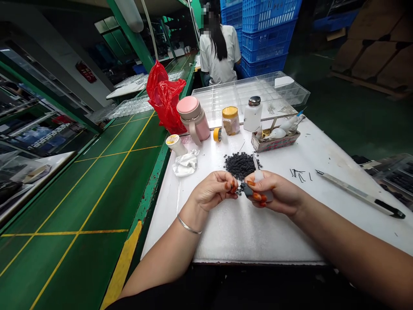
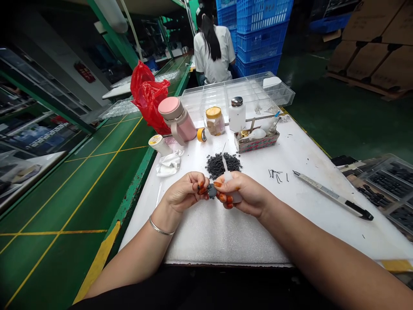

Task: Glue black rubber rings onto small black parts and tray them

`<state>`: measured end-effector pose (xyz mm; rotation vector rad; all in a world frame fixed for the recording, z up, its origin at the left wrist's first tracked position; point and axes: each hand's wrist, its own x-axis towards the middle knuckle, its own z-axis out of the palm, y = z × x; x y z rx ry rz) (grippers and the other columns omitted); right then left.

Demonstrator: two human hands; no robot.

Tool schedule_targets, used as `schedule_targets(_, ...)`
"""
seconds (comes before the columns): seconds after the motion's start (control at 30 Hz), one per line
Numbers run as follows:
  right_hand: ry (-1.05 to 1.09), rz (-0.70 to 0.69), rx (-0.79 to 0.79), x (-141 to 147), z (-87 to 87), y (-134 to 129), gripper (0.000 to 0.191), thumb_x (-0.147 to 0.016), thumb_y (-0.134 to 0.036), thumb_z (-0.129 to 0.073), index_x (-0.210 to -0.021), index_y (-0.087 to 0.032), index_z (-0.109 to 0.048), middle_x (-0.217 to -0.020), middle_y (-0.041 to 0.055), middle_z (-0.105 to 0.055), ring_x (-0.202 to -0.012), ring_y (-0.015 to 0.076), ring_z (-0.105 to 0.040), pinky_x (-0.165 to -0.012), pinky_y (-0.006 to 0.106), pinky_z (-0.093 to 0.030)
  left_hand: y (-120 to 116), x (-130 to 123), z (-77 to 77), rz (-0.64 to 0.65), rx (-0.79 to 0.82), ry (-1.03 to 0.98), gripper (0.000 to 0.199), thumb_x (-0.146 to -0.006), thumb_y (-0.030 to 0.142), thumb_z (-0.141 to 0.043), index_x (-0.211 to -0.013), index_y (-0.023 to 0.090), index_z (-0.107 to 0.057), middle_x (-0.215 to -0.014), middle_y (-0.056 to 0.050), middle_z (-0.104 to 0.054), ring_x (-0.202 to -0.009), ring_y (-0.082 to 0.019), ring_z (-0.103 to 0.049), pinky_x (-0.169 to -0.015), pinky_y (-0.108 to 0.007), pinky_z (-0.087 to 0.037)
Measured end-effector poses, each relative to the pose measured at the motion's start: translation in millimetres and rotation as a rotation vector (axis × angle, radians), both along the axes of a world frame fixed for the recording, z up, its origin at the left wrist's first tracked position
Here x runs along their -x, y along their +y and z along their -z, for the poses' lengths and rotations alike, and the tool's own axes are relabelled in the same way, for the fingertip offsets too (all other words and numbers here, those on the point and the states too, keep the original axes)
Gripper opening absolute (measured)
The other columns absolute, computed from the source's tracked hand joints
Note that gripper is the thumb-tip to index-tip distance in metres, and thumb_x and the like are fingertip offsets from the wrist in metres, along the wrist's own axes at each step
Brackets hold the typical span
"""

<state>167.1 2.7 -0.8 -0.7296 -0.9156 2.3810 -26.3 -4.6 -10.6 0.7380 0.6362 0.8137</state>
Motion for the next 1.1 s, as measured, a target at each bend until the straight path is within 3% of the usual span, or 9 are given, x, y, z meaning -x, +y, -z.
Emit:
schedule_targets(0.5, 0.000, 0.010, -0.034, 1, -3.1, -3, 0.019, -0.059, -0.020, -0.074, -0.058, -0.011, -0.058, -0.049, 0.0020, -0.053, -0.043, 0.0074, -0.042, -0.042, 0.019, -0.029, -1, 0, 2.1, -0.005, -0.007, 0.026, 0.038, -0.049, 0.031, -0.092, -0.064, 0.011, -0.063, -0.066, -0.003, -0.061, -0.059, -0.012, -0.059, -0.057, -0.023, -0.052)
schedule_targets(0.7, -0.012, 0.048, -0.110, 2, -4.6, -8, 0.025, -0.065, -0.027, -0.076, -0.061, -0.012, -0.057, -0.050, 0.0016, -0.052, -0.044, 0.0072, -0.041, -0.044, 0.020, -0.028, -3, -3, 0.6, -0.057, -0.079, 0.004, 0.034, -0.053, 0.029, -0.091, -0.065, 0.012, -0.064, -0.072, -0.003, -0.062, -0.062, -0.013, -0.060, -0.058, -0.024, -0.051)
schedule_targets(0.87, -0.023, 0.105, -0.138, 3, -6.5, -10, 0.023, -0.067, -0.027, -0.076, -0.061, -0.012, -0.059, -0.050, 0.0019, -0.053, -0.046, 0.0081, -0.044, -0.045, 0.021, -0.030, -2, -5, -2.7, -0.172, -0.193, 0.052, 0.028, -0.055, 0.024, -0.089, -0.064, 0.013, -0.066, -0.072, -0.003, -0.063, -0.059, -0.011, -0.058, -0.058, -0.023, -0.049)
schedule_targets(1.1, -0.029, 0.182, -0.172, 3, -10.9, -12, 0.021, -0.066, -0.022, -0.073, -0.059, -0.012, -0.056, -0.051, 0.0014, -0.053, -0.047, 0.0075, -0.043, -0.046, 0.021, -0.029, -4, -6, -5.8, -0.329, -0.469, 0.218, 0.016, -0.059, 0.015, -0.085, -0.063, 0.016, -0.070, -0.075, -0.004, -0.067, -0.070, -0.013, -0.061, -0.065, -0.024, -0.051)
